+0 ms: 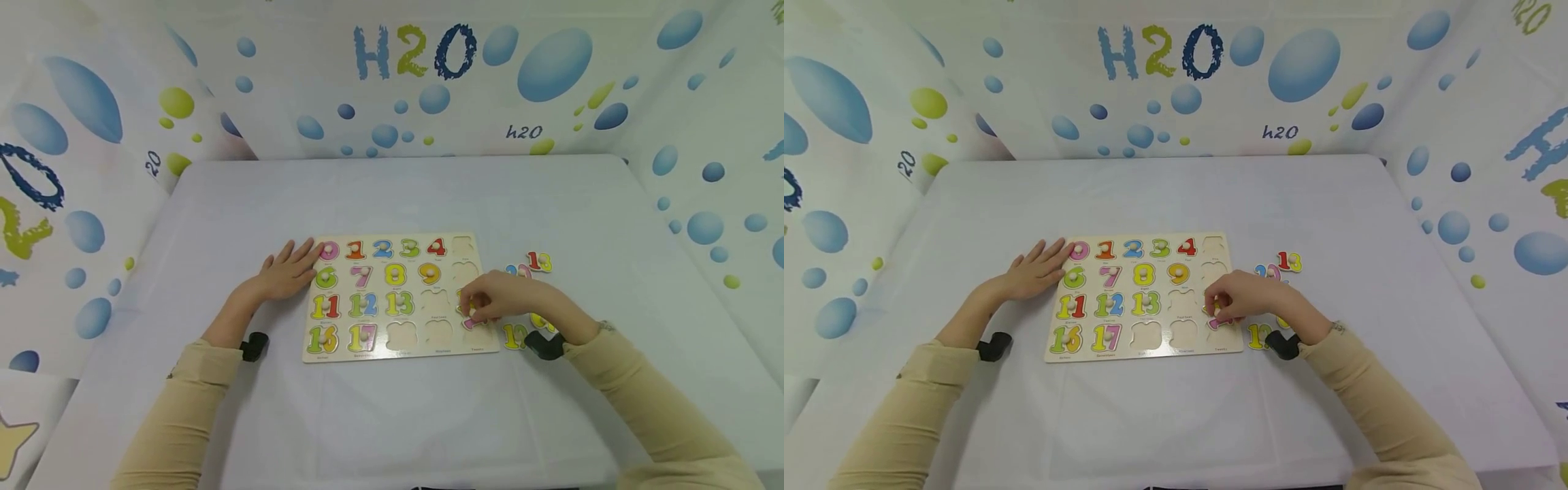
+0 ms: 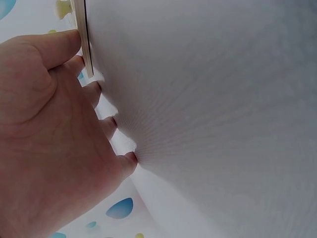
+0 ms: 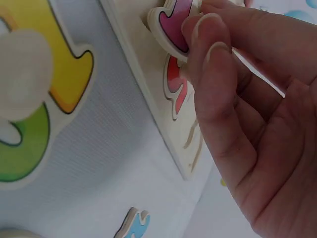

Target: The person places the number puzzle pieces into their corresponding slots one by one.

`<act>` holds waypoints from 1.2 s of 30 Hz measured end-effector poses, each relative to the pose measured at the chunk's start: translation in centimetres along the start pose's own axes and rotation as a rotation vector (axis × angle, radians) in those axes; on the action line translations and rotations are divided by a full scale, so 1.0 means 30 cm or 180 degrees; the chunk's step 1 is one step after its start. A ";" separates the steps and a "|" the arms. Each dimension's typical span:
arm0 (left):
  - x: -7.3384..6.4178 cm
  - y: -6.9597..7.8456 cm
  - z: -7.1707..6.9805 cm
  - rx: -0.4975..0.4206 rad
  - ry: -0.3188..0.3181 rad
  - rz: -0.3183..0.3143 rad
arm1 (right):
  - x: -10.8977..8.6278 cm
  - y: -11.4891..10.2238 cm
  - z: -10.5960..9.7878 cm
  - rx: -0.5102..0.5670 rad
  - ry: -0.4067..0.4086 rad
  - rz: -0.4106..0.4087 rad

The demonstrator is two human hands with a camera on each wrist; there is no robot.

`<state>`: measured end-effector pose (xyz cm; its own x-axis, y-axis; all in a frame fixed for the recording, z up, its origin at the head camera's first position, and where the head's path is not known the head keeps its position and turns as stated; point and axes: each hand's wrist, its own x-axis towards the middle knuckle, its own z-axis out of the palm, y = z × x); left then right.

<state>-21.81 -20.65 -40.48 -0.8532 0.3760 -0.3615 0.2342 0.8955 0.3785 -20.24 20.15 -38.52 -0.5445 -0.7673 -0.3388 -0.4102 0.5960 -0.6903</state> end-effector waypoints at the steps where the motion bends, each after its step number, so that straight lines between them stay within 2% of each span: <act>1: 0.001 -0.001 0.002 0.0001 -0.0003 -0.0006 | 0.002 -0.002 0.000 -0.0041 -0.0006 -0.0002; 6: 0.004 -0.008 0.007 0.0004 -0.0022 -0.0031 | 0.008 0.007 0.003 -0.0056 0.0096 -0.0061; 10: 0.005 -0.009 0.004 0.0003 -0.0032 -0.0038 | 0.025 0.016 0.009 0.0270 0.0483 -0.0075; 14: 0.006 -0.010 0.002 -0.0014 -0.0027 -0.0043 | 0.062 -0.004 0.030 0.0863 0.0922 0.0298; 18: 0.006 -0.011 0.004 -0.0004 -0.0023 -0.0038 | 0.109 -0.030 0.065 0.1374 0.1188 0.0642; 20: 0.006 -0.011 0.007 0.0004 -0.0020 -0.0036 | 0.129 -0.041 0.081 0.1467 0.1230 0.0716; 25: 0.006 -0.008 0.011 0.0012 -0.0009 -0.0027 | 0.161 -0.054 0.107 0.1435 0.1202 0.0897; 36: 0.005 -0.007 0.006 0.0015 -0.0010 -0.0034 | 0.174 -0.064 0.122 0.1678 0.1092 0.1071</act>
<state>-21.90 -20.75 -40.76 -0.8542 0.3672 -0.3681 0.2273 0.9005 0.3707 -19.62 14.14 -41.31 -0.8145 -0.3924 -0.4274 0.1818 0.5268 -0.8303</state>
